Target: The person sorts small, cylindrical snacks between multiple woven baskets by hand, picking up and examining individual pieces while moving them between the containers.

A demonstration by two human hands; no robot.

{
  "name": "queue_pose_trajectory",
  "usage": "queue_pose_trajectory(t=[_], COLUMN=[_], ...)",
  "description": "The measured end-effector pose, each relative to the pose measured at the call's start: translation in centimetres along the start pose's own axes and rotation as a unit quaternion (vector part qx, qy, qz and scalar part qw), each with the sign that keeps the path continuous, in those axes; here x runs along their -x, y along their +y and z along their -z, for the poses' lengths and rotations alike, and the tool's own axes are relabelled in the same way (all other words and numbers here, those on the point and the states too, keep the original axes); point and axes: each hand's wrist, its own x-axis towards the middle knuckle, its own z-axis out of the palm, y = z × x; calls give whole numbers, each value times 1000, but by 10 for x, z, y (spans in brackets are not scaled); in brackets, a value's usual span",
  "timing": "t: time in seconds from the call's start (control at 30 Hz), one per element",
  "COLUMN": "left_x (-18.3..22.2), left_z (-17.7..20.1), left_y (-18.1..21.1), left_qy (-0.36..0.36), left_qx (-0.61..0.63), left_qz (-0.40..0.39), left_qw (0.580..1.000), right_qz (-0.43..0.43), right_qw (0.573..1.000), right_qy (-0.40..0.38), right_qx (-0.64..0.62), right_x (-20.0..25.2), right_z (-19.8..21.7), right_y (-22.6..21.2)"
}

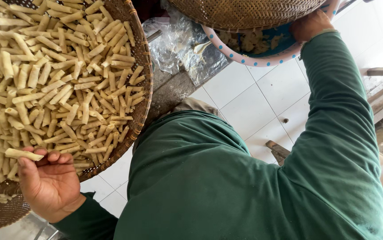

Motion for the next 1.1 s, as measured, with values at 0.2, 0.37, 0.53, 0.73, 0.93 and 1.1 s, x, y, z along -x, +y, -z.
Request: queue_pose_trajectory(t=[0.2,0.37,0.53,0.73,0.93,1.1], left_x=[2,0,2,8,14,16], left_z=[-2,-5,-4,-6,-8,2], left_y=[-5,-11,-20,-28,-33,-32], left_qy=[4,16,-5,3,11,10], left_qx=[-6,-12,-28,-4,-5,12], left_qz=[0,1,-6,-1,-9,-6], left_qw=[1000,1000,1000,1000,1000,1000], right_qz=[-41,7,34,57,81,56], right_qw=[991,994,994,992,971,981], right_qy=[100,105,101,109,99,54], right_qx=[-82,28,14,20,203,175], right_x=[20,30,30,25,8,0], right_z=[26,34,46,40,18,12], right_y=[44,53,40,48,61,65])
